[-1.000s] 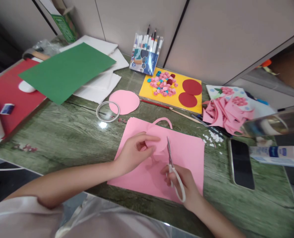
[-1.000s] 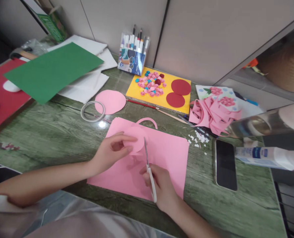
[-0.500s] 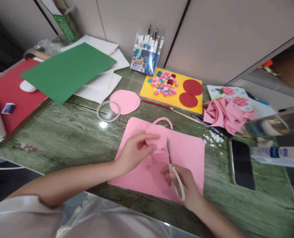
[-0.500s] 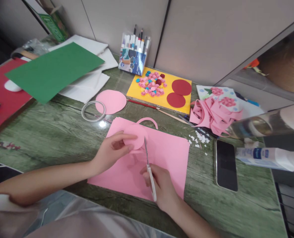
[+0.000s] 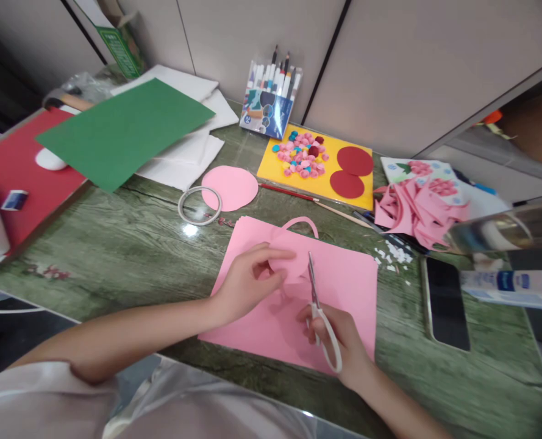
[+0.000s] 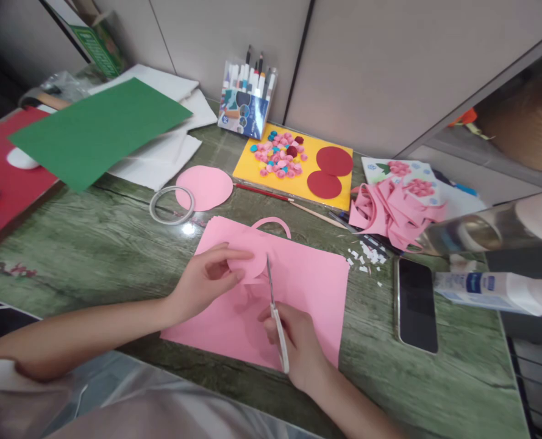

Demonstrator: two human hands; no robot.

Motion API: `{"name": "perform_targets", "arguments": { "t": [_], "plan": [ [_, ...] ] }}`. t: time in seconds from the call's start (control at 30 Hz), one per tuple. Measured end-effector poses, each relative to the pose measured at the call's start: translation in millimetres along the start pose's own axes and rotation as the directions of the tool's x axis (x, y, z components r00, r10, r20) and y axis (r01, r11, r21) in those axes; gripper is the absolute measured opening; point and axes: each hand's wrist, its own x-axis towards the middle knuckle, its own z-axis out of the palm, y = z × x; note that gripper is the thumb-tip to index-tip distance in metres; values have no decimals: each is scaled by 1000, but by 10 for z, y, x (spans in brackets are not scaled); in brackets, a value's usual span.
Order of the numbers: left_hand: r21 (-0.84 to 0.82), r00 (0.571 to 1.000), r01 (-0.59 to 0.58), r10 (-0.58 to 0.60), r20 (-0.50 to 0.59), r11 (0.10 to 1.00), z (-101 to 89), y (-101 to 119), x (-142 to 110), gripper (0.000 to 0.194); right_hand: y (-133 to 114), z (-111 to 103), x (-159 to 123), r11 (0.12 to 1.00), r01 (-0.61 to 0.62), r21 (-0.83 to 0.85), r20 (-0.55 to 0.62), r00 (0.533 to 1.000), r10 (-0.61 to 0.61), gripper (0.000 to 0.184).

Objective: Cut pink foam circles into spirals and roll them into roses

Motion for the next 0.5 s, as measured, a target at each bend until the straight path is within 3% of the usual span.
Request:
{"name": "perform_targets", "arguments": {
  "t": [0.5],
  "plan": [
    [13, 1000, -4, 4, -12, 1000, 12, 7, 3, 28, -13, -4, 5, 999, 8, -35, 8, 1000, -8, 51]
  ]
}}
